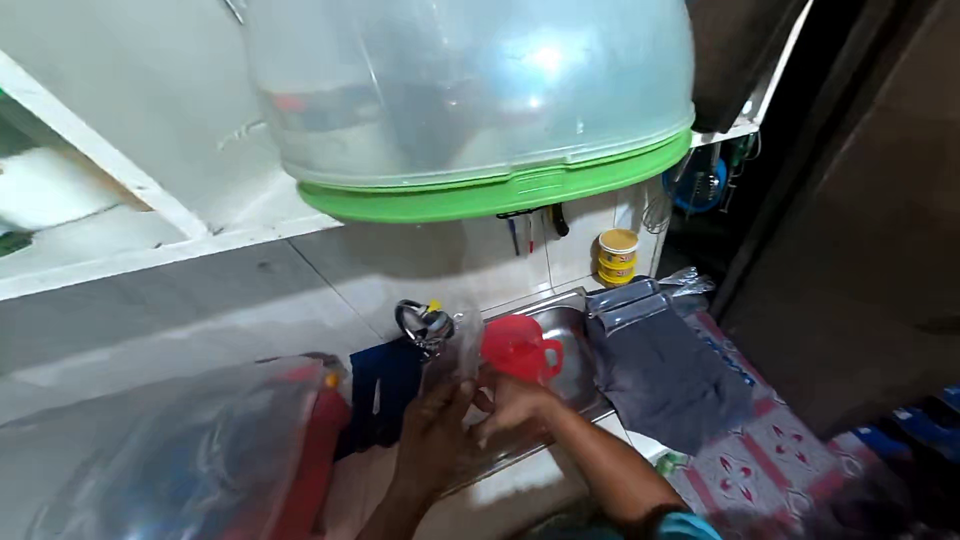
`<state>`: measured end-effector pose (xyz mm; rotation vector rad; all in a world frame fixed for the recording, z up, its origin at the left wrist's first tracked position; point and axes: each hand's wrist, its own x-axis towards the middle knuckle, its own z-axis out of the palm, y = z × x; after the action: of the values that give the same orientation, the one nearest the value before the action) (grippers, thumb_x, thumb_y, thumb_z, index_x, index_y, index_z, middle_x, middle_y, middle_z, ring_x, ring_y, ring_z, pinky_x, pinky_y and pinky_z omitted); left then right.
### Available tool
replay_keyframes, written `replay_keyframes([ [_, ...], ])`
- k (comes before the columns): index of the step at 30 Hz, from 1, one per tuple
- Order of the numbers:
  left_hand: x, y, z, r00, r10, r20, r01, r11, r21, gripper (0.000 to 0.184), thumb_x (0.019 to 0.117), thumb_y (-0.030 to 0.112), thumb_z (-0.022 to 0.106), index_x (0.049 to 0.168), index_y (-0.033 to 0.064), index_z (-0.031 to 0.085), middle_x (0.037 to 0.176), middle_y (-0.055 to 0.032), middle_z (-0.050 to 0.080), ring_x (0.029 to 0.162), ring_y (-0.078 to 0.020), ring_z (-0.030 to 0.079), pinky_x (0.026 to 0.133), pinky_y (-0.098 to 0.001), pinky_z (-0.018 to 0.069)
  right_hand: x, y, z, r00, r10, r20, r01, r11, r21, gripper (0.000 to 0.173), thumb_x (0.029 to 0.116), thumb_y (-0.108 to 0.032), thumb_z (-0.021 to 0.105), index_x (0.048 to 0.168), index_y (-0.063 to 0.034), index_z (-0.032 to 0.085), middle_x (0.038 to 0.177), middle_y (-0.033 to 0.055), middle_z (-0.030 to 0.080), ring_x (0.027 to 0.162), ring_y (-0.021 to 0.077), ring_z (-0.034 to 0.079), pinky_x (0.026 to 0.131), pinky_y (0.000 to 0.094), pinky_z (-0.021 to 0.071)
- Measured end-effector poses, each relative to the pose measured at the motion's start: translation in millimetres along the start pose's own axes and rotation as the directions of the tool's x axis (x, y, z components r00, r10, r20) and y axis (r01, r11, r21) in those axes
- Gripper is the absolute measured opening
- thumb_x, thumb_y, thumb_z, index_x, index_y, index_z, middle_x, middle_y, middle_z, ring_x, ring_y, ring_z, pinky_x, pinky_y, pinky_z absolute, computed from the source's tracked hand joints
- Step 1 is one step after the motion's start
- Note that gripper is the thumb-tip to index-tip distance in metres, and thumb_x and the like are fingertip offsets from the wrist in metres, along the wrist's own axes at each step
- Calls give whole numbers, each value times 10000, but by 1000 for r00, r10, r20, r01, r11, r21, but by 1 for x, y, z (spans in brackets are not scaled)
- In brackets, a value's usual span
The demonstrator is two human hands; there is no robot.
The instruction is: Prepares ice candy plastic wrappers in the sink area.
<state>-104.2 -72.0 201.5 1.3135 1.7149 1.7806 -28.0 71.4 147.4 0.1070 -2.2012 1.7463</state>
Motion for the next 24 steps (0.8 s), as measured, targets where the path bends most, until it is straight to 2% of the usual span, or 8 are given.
replay_keyframes([
  [4,18,8,-15,992,-93,88,99,993,-63,338,1062,169,449,924,48,733,922,-61,749,861,-161,702,854,-341,588,18,41,-28,905,-231,357,77,914,398,766,642,-243,882,1307,-50,554,1208,-1,638,1064,77,622,935,315,541],
  [7,23,0,-33,973,-232,-10,229,964,-136,324,1080,125,435,1006,-29,710,937,-114,732,864,-198,692,847,-376,587,8,43,-43,975,4,223,34,986,-164,329,851,-238,837,1080,-42,708,974,33,724,888,125,690,835,369,606],
  [10,26,-10,-43,967,-256,-10,253,959,-129,297,1077,133,471,1042,-32,715,983,-126,731,899,-208,688,871,-386,580,-13,-22,-36,966,-241,89,245,757,-606,243,943,-403,723,888,-167,712,854,-73,683,821,49,655,787,311,585],
  [13,21,2,-38,962,-272,-5,271,960,-69,172,1009,37,545,1079,8,699,983,-50,728,933,-115,686,881,-317,580,3,-92,-20,903,-303,304,394,304,-867,305,1009,-390,588,1281,-282,672,1433,-107,598,1428,142,449,1223,505,313],
  [15,22,-5,-39,965,-263,22,263,963,-49,152,1002,29,553,1084,31,682,963,-25,708,926,-96,673,882,-300,573,35,-91,-25,902,-189,389,413,112,-904,517,952,-361,670,1447,-257,565,1438,-27,605,1464,268,423,1247,667,175],
  [17,28,-29,-47,966,-234,110,240,970,-48,217,1034,75,514,976,6,712,894,-74,713,853,-166,674,839,-351,566,61,-78,-40,893,-54,447,450,73,-890,479,892,-328,728,1330,-173,614,1147,44,702,1202,296,619,1195,695,241],
  [19,28,-37,-58,959,-197,203,210,977,-45,295,1070,137,470,1011,-5,723,980,-112,737,926,-215,694,901,-386,567,77,-80,-50,854,8,520,519,53,-853,161,884,-266,718,1001,-166,670,945,15,681,990,239,652,1023,549,458],
  [24,8,-44,-64,981,18,195,8,991,-134,186,1012,92,590,974,13,754,986,-96,752,947,-187,706,911,-375,574,79,-116,-32,787,-68,613,614,-15,-790,53,889,-204,697,893,-178,651,873,-36,659,931,173,630,933,433,474],
])
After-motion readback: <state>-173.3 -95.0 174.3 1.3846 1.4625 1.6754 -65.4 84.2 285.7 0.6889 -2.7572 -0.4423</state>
